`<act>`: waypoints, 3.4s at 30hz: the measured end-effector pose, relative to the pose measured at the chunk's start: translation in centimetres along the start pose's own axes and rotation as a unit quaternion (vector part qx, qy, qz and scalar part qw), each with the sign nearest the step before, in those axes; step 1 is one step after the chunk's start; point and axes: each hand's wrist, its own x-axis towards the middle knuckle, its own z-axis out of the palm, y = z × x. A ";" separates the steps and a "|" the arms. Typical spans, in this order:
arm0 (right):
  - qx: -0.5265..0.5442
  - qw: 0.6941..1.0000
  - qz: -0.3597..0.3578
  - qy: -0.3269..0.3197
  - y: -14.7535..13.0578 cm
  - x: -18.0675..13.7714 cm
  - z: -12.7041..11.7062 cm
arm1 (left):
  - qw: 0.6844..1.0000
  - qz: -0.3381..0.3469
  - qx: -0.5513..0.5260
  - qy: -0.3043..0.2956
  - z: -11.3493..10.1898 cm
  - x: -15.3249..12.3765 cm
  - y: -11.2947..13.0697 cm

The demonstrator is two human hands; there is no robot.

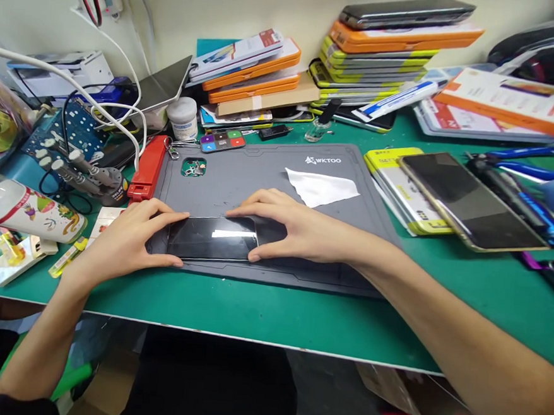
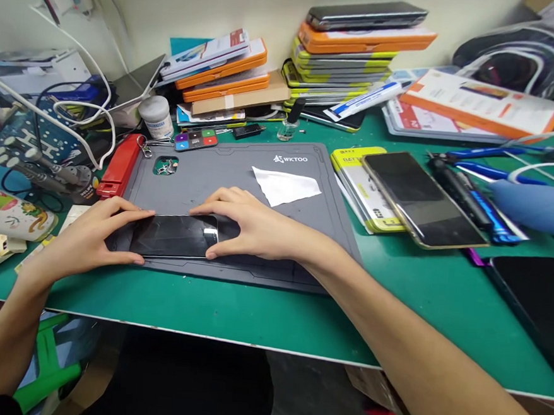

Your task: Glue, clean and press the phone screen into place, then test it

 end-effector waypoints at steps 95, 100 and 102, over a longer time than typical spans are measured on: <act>-0.315 0.740 0.306 0.510 7.0 -19.8 -0.4 | 0.975 0.113 0.018 0.190 0.3 10.7 -4.1; -0.319 0.739 0.332 0.492 7.8 -18.0 -0.5 | 0.978 0.110 0.022 0.178 0.5 10.7 -4.0; -0.321 0.738 0.340 0.487 8.0 -17.1 -0.8 | 0.979 0.107 0.022 0.173 0.6 10.7 -4.0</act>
